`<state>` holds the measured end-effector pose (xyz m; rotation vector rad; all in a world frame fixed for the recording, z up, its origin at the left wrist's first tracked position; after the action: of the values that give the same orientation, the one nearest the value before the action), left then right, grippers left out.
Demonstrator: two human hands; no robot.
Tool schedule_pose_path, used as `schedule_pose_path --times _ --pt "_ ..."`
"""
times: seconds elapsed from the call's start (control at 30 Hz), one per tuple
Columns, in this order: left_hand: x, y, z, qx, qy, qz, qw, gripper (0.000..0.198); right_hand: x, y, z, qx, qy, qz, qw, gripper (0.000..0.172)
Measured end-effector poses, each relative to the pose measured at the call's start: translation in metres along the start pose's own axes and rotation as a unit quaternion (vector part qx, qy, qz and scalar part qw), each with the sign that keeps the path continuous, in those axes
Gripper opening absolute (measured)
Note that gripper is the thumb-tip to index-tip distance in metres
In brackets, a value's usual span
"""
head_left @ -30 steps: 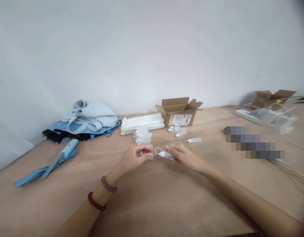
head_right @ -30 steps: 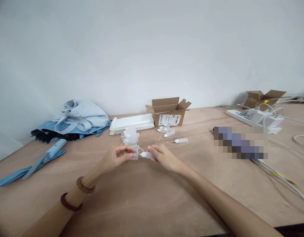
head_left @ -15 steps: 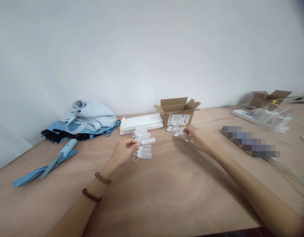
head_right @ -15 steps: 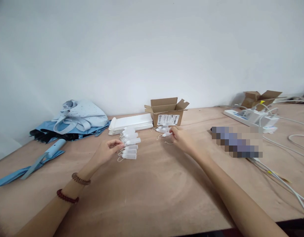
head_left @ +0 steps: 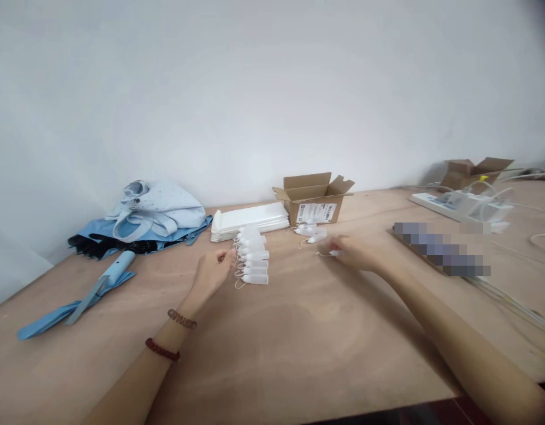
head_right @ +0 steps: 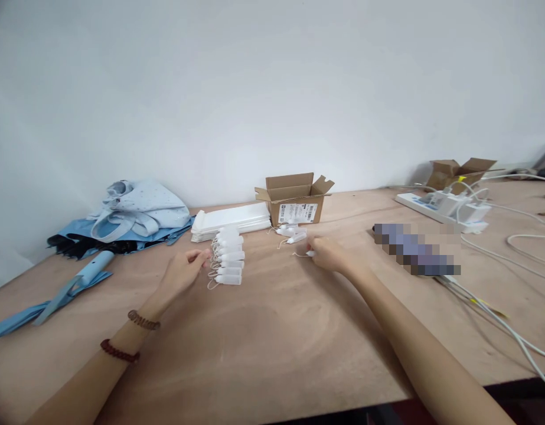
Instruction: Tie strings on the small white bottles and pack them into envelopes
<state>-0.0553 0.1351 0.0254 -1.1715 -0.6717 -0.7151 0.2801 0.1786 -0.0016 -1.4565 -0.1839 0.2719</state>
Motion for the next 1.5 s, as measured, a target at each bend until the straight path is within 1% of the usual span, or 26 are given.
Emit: schedule_pose_path --times 0.1,0.2,0.23,0.3,0.33,0.4,0.47,0.53,0.63,0.7,0.77,0.87,1.03,1.13,1.2,1.3,1.5 --pt "0.011 -0.001 -0.006 0.018 0.020 -0.009 1.000 0.037 -0.011 0.001 0.000 0.001 -0.015 0.008 1.000 0.014" --pt "0.029 0.013 -0.016 -0.005 0.064 -0.044 0.997 0.034 -0.038 -0.010 -0.006 0.047 -0.066 0.073 0.994 0.017" --pt "0.035 0.021 -0.020 -0.021 0.078 -0.059 0.995 0.033 -0.050 -0.012 -0.009 0.051 -0.083 0.104 0.990 0.018" --pt "0.042 0.037 -0.028 -0.058 0.083 -0.101 0.990 0.032 -0.077 -0.013 -0.016 0.027 -0.120 0.178 0.976 0.017" --pt "0.043 0.046 -0.031 -0.080 0.070 -0.130 0.986 0.031 -0.089 -0.013 -0.020 0.007 -0.126 0.224 0.966 0.018" --pt "0.041 0.060 -0.037 -0.114 0.037 -0.190 0.974 0.031 -0.110 -0.010 -0.027 -0.042 -0.127 0.310 0.941 0.021" --pt "0.041 0.069 -0.041 -0.136 0.022 -0.224 0.965 0.037 -0.122 -0.007 -0.032 -0.089 -0.104 0.379 0.915 0.024" --pt "0.041 0.073 -0.044 -0.150 0.024 -0.230 0.961 0.041 -0.125 -0.002 -0.036 -0.121 -0.066 0.434 0.890 0.025" --pt "0.046 0.072 -0.048 -0.162 0.043 -0.222 0.961 0.035 -0.128 0.005 -0.039 -0.149 -0.037 0.489 0.859 0.026" --pt "0.052 0.072 -0.051 -0.169 0.060 -0.213 0.960 0.029 -0.130 0.009 -0.039 -0.155 -0.033 0.518 0.840 0.026" --pt "0.055 0.072 -0.052 -0.178 0.063 -0.211 0.959 0.027 -0.132 0.011 -0.039 -0.154 -0.027 0.545 0.824 0.025" --pt "0.053 0.076 -0.053 -0.197 0.035 -0.234 0.951 0.027 -0.134 0.008 -0.040 -0.145 -0.020 0.573 0.806 0.024" --pt "0.034 0.087 -0.049 -0.224 -0.029 -0.284 0.932 0.031 -0.134 0.004 -0.039 -0.134 -0.018 0.574 0.808 0.022" --pt "0.019 0.095 -0.048 -0.241 -0.075 -0.300 0.920 0.035 -0.132 0.006 -0.038 -0.133 -0.011 0.573 0.808 0.022" --pt "0.014 0.096 -0.048 -0.242 -0.096 -0.317 0.912 0.036 -0.130 0.009 -0.037 -0.135 -0.001 0.573 0.808 0.021" --pt "0.016 0.094 -0.049 -0.234 -0.108 -0.340 0.904 0.033 -0.128 0.012 -0.037 -0.137 0.014 0.574 0.807 0.020" --pt "0.022 0.097 -0.055 -0.255 -0.137 -0.376 0.880 0.027 -0.131 0.011 -0.039 -0.134 0.011 0.584 0.801 0.019"
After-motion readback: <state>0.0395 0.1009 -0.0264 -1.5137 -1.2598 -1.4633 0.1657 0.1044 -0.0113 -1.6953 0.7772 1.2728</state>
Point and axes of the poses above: each hand's wrist, its own z-axis towards the middle knuckle, its own y-axis out of the palm, x = y × z, the point moved 10 cm from there along z, towards the middle knuckle, and after that the axes turned 14 degrees about -z, right-handed, at the moved point
